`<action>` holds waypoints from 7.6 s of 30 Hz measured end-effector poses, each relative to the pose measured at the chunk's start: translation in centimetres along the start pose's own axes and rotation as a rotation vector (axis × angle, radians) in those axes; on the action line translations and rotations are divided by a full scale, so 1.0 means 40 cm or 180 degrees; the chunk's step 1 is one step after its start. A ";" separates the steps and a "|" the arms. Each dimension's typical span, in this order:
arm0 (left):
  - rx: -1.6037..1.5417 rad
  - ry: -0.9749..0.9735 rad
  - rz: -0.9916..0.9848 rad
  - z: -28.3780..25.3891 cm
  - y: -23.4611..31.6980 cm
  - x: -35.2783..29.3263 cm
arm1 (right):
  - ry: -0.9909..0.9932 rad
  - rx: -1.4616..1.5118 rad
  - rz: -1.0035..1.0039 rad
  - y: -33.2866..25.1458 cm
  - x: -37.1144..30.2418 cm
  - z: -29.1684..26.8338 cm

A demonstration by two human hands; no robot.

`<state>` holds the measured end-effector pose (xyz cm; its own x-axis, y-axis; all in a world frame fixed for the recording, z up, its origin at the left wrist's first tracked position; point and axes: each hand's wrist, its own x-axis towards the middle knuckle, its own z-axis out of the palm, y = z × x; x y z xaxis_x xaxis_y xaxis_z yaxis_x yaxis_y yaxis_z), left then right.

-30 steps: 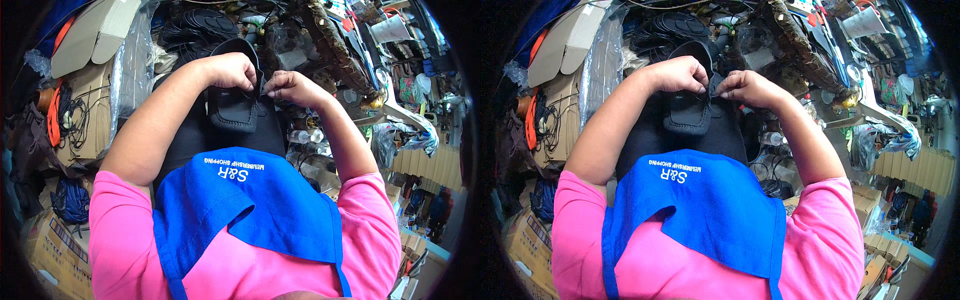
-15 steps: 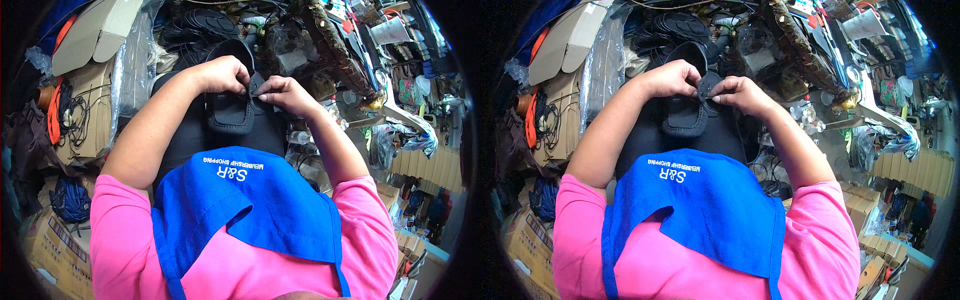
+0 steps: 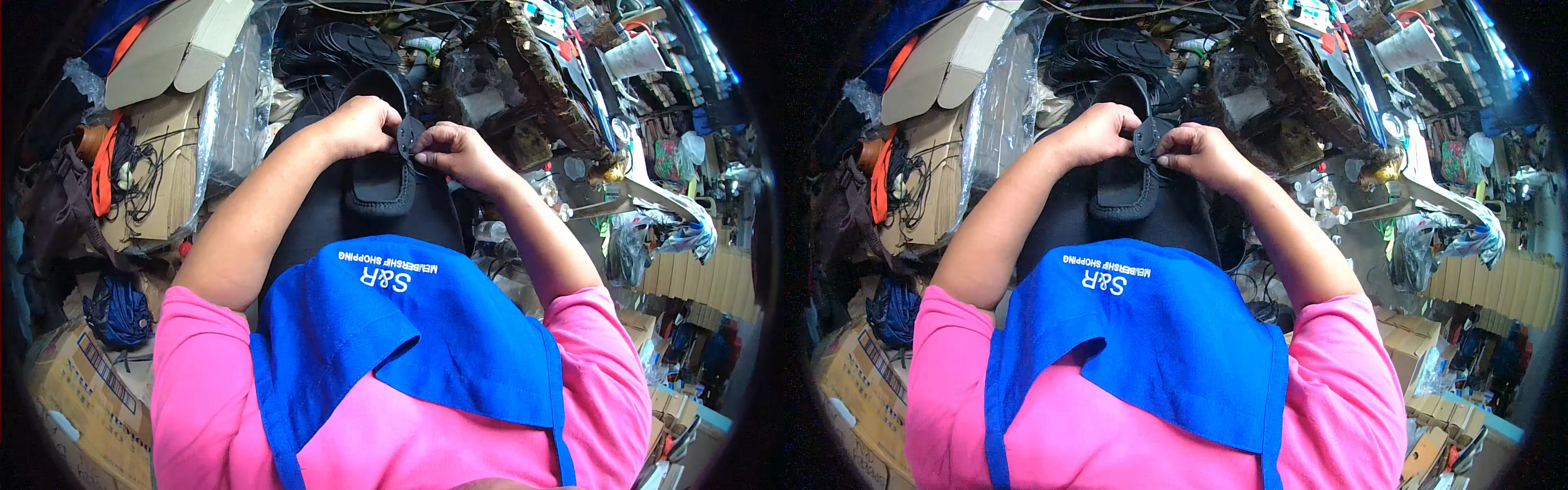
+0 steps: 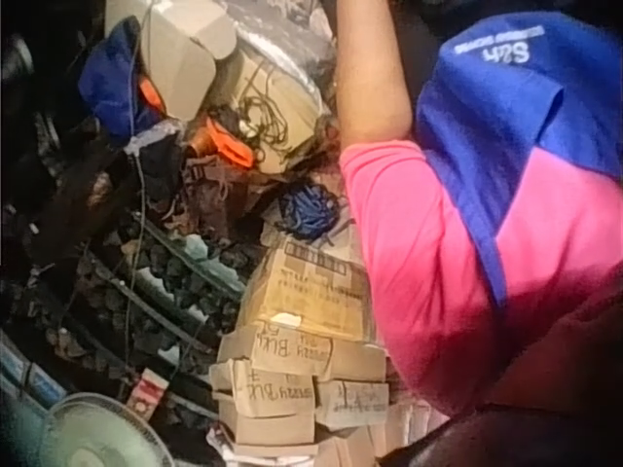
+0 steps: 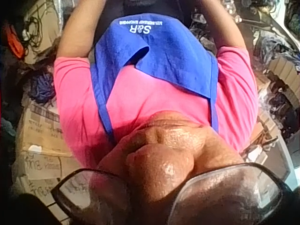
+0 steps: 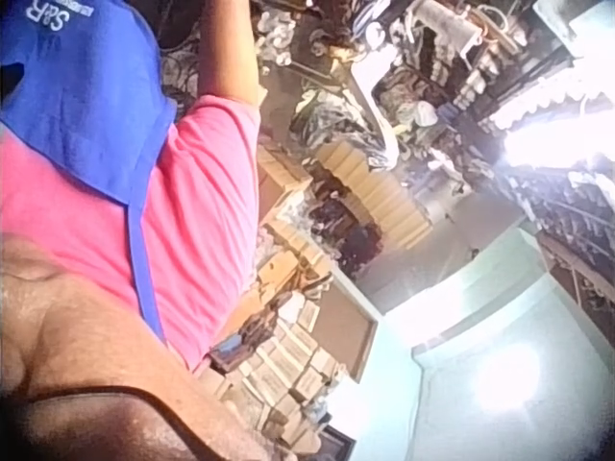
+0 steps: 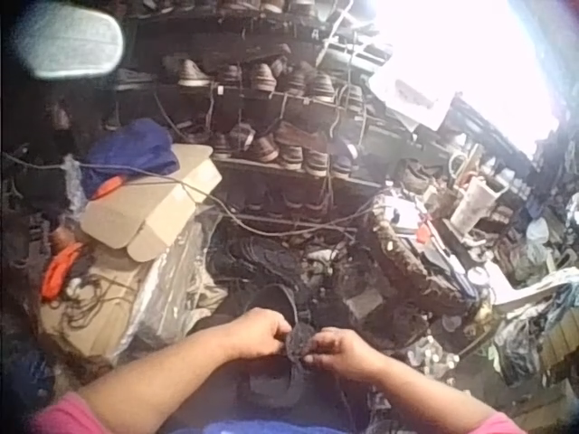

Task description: Stitch or assemble shoe components by hand using thread and needle.

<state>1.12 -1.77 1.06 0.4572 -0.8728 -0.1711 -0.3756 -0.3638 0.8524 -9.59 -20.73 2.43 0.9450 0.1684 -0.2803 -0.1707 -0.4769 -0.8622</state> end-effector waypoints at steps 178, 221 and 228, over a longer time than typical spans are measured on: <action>0.0909 0.2092 0.0200 0.121 0.025 -0.150 | -0.0826 0.0805 0.0437 0.012 0.009 -0.048; 0.0645 0.0951 -0.0191 0.106 0.037 -0.128 | -0.0481 -0.0482 0.0195 0.020 -0.074 -0.085; 0.0653 0.0600 -0.0340 0.104 0.038 -0.134 | 0.0523 0.0362 0.0099 0.018 -0.024 -0.106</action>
<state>-5.26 1.00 1.22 0.6374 -0.7571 -0.1433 -0.4637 -0.5254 0.7134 -9.44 -24.89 3.86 0.9700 0.0079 -0.2429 -0.2220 -0.3775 -0.8990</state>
